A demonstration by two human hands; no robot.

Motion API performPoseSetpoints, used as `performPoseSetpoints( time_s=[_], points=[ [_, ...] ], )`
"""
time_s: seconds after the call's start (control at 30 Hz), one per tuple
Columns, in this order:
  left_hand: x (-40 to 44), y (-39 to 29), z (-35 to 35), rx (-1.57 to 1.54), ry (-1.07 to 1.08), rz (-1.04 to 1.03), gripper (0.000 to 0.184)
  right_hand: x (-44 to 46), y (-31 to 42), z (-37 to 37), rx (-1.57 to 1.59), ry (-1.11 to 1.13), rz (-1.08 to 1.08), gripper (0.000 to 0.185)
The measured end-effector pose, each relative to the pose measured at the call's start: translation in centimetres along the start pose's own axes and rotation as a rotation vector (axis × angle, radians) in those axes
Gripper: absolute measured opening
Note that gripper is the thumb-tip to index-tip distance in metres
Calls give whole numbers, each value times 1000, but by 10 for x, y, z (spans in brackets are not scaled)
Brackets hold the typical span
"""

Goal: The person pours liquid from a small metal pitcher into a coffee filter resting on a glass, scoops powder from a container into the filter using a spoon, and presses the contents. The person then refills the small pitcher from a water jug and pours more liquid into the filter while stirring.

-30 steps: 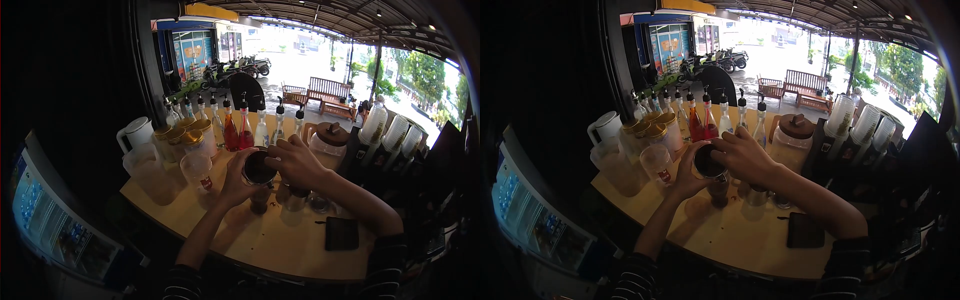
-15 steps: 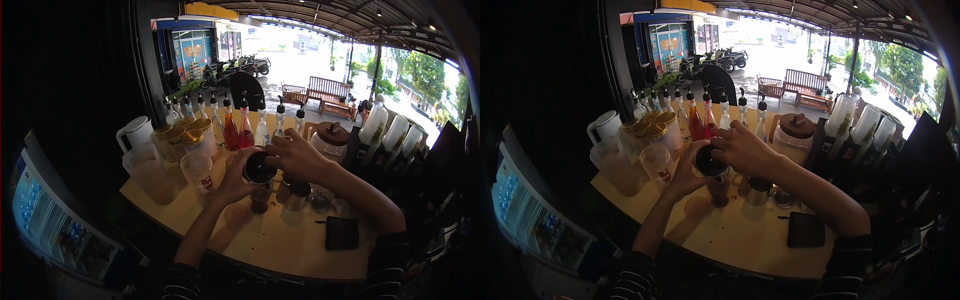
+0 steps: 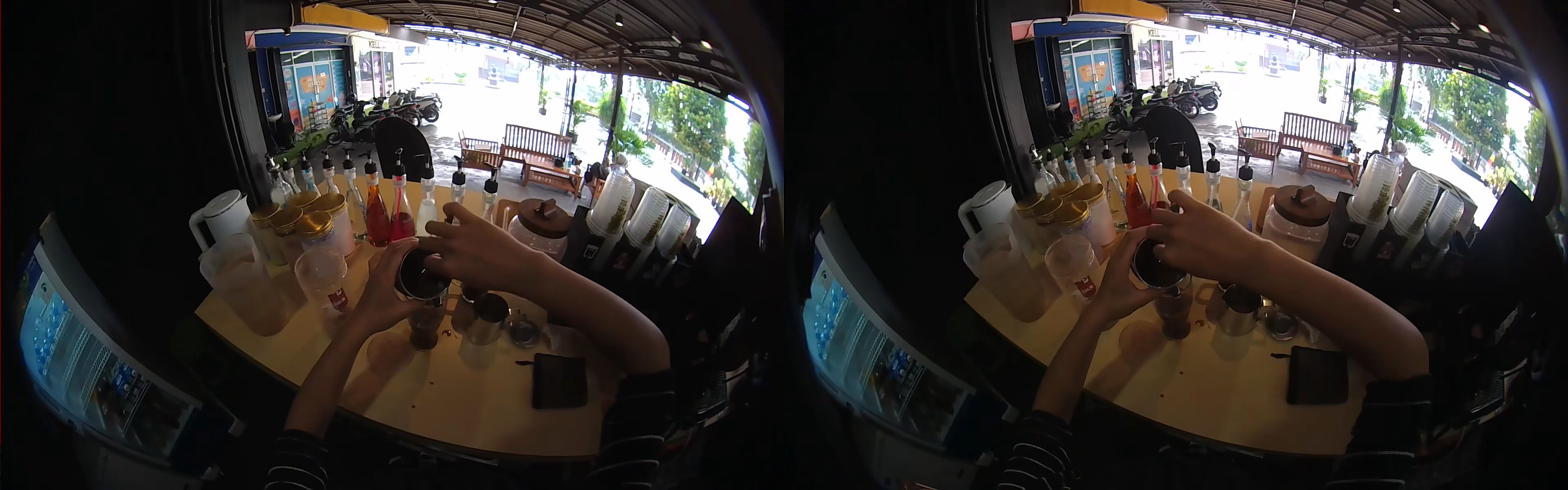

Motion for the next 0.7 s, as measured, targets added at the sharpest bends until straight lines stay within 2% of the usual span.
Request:
performPoseSetpoints(
  time_s=[0.13, 0.2, 0.3, 0.43, 0.5, 0.63, 0.7],
  points=[
    [0, -4, 0, -15, -50, -62, 89, -2, 10, -11, 55, 3, -4, 3],
    [-1, -3, -3, -24, -88, -34, 90, 0, 11, -12, 222, -77, -184, 4],
    [-1, -9, -2, -103, -114, -12, 91, -2, 12, -14, 280, -93, -207, 13],
    [-2, -5, -6, -172, -112, -16, 90, -5, 10, -11, 236, -12, -252, 17],
    [-3, -4, -9, -210, -139, 12, 91, -4, 13, -13, 171, -128, -302, 20],
    [-5, -8, -11, -202, -247, 34, 89, -2, 17, -6, 323, -35, -276, 18],
    [-5, -6, -13, -237, -284, 62, 86, -4, 15, -3, 236, -140, -319, 16]
  ],
)
Point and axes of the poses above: each hand's wrist, its own x-axis towards the middle knuckle, its own z-axis out of the back of the hand, y = z × x, the point moved 1 cm from there along x, towards the middle knuckle, and after that the axes turned 6 degrees about x, right-handed, at the moved point
